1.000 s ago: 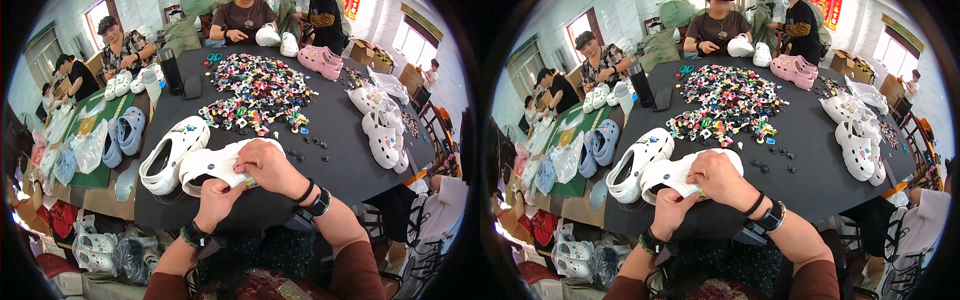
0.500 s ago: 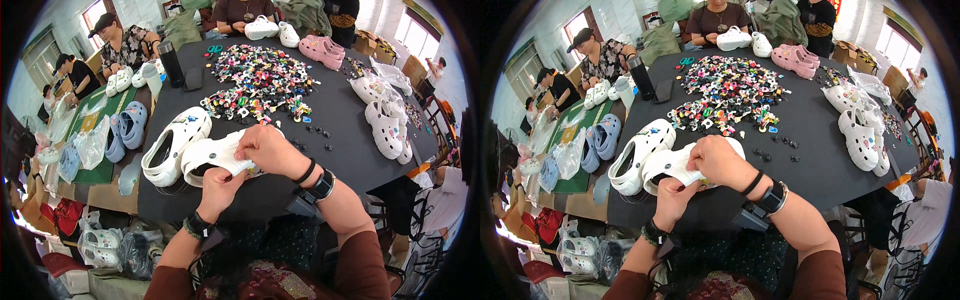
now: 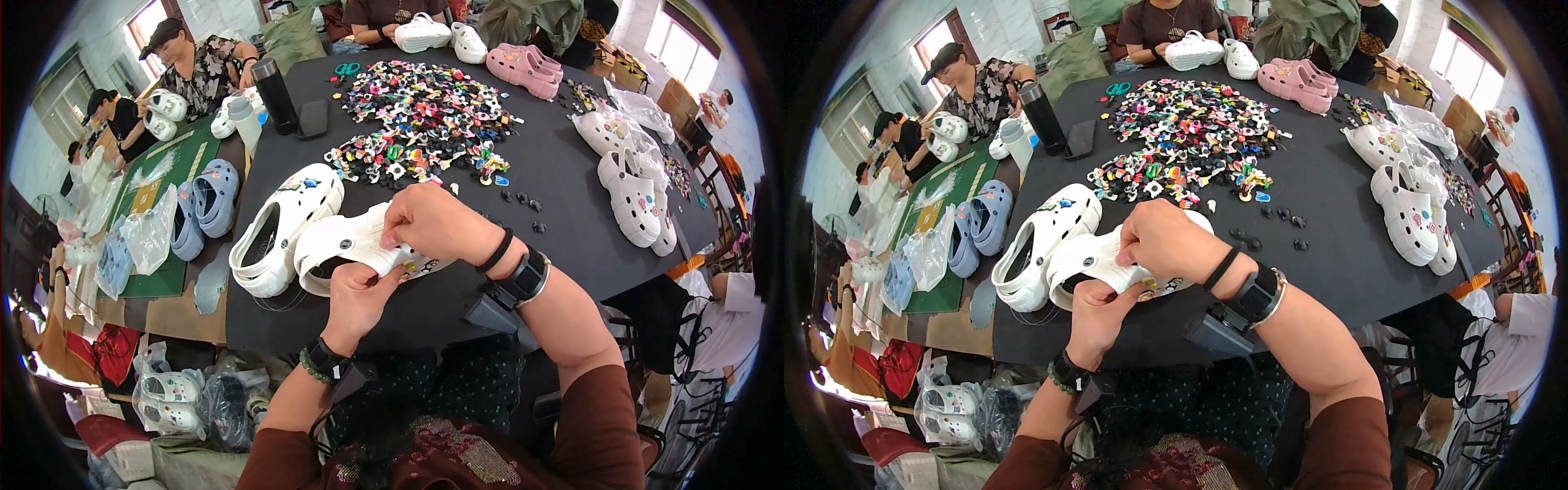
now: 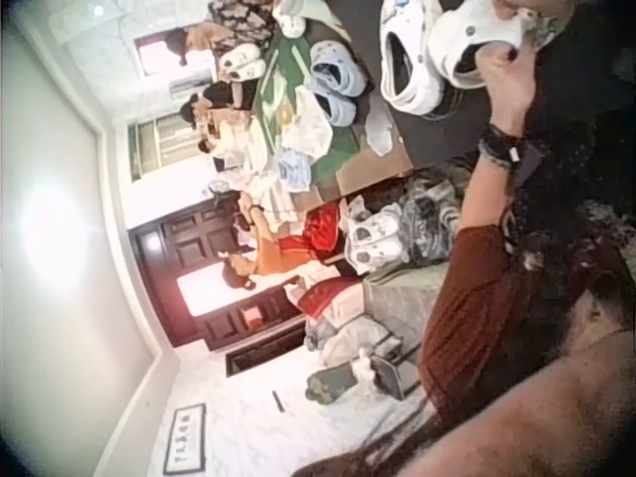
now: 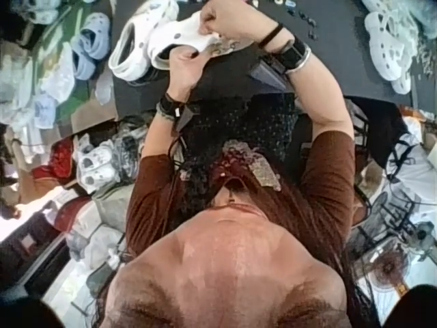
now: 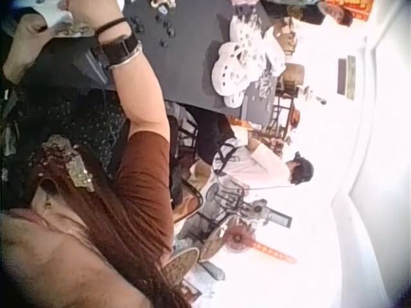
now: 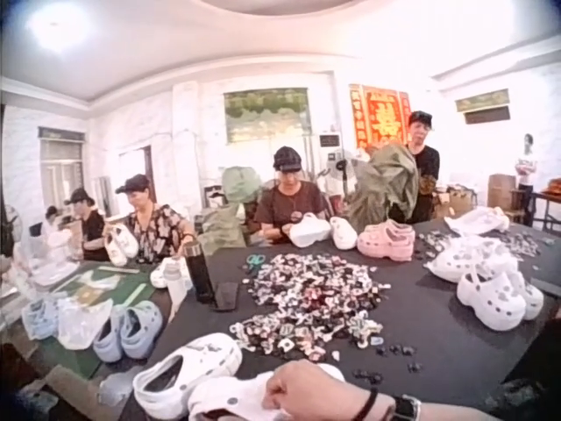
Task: Decorating white clog-style shoes with colorful charms.
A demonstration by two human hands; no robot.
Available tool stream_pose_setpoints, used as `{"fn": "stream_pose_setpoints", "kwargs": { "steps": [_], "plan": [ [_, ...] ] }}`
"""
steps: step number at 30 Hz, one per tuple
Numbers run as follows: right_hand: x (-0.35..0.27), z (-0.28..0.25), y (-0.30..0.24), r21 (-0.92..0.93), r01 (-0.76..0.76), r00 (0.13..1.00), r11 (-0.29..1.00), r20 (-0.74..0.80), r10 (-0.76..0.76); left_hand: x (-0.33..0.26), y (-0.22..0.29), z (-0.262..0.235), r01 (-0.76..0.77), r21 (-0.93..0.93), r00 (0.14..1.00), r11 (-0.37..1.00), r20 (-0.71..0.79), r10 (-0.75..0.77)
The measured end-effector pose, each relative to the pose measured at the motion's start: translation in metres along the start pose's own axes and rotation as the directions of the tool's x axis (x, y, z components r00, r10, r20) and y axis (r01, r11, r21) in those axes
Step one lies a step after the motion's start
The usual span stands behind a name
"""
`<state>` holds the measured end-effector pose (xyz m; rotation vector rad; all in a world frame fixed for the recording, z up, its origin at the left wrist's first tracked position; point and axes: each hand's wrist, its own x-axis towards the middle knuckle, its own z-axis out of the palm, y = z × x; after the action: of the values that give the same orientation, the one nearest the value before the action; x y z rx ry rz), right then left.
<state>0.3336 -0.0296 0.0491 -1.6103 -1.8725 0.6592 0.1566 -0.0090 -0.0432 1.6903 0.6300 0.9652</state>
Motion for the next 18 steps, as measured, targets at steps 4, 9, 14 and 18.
{"fn": "stream_pose_setpoints", "kwargs": {
  "steps": [4, 9, 14, 18],
  "plan": [
    [0.003, -0.001, -0.002, 0.008, -0.022, 1.000, 1.000, 0.011, 0.022, -0.001, -0.001, 0.000, 0.026, -0.005, 1.000, 1.000, -0.008, -0.026],
    [0.005, -0.003, -0.005, 0.003, -0.027, 0.999, 1.000, 0.037, 0.027, -0.003, -0.003, 0.001, 0.030, -0.003, 0.999, 1.000, -0.011, -0.030],
    [0.008, -0.002, -0.007, 0.011, -0.152, 0.983, 0.988, 0.105, 0.150, -0.005, -0.001, 0.000, 0.037, -0.013, 0.999, 0.999, 0.007, -0.037],
    [0.013, -0.006, -0.011, -0.060, -0.065, 0.993, 0.996, 0.099, 0.071, -0.009, 0.003, 0.001, -0.002, 0.008, 1.000, 1.000, 0.028, 0.002]
  ]
}}
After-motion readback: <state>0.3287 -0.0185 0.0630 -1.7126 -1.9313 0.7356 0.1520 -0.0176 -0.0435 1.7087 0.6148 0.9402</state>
